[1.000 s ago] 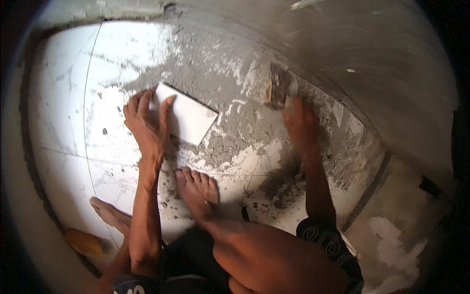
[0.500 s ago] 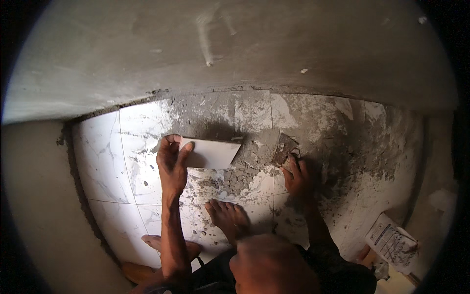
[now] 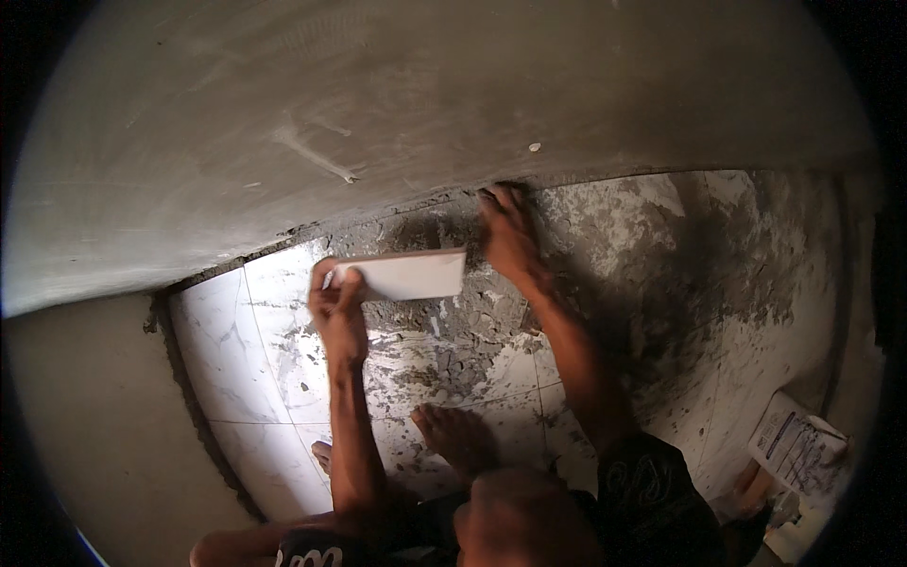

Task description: The person spreads cement on the floor using a trowel, places a white tile onto the cement, and presses it into place. They repeat this process for multiple tiles, ensuring each is properly aligned and set.

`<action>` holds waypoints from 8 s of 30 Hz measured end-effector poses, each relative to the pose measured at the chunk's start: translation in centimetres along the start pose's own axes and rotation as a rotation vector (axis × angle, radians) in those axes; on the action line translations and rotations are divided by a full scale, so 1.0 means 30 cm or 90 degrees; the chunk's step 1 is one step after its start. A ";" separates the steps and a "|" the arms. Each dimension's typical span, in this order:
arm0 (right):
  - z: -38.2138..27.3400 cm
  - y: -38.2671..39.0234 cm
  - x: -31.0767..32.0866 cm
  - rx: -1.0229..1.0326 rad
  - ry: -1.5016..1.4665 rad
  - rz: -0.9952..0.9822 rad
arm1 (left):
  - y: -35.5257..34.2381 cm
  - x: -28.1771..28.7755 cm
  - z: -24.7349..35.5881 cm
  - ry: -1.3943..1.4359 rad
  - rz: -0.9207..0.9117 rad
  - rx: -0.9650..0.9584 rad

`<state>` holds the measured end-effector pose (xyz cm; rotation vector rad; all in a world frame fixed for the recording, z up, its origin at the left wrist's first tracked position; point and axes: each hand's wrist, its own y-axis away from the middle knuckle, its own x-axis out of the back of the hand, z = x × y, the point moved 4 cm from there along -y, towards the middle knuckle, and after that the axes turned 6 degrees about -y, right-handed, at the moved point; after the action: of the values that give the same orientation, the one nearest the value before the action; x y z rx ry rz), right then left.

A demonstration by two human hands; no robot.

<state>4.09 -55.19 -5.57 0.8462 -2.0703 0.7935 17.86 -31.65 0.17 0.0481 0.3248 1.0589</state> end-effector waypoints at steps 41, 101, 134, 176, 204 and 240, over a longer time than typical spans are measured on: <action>0.275 0.177 0.330 -0.297 -0.531 0.149 | -0.114 -0.336 -0.215 -1.012 -0.425 -0.356; 0.112 -0.040 -0.077 -0.258 -0.369 0.234 | -0.226 -0.175 -0.204 -0.463 0.125 -0.286; 0.108 -0.035 -0.075 -0.135 -0.361 0.375 | -0.232 -0.212 -0.220 -0.588 0.018 -0.306; 0.123 -0.068 -0.070 -0.173 -0.426 0.247 | -0.263 -0.194 -0.251 -0.432 0.069 -0.389; 0.108 -0.054 -0.077 -0.222 -0.444 0.188 | -0.223 -0.174 -0.220 -0.354 0.148 -0.280; 0.139 -0.035 -0.123 -0.259 -0.524 0.221 | -0.210 -0.221 -0.181 -0.374 0.116 -0.269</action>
<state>5.07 -57.83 -10.48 0.6375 -3.0231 0.1454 18.69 -41.11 -4.64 0.0087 -0.4432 1.2227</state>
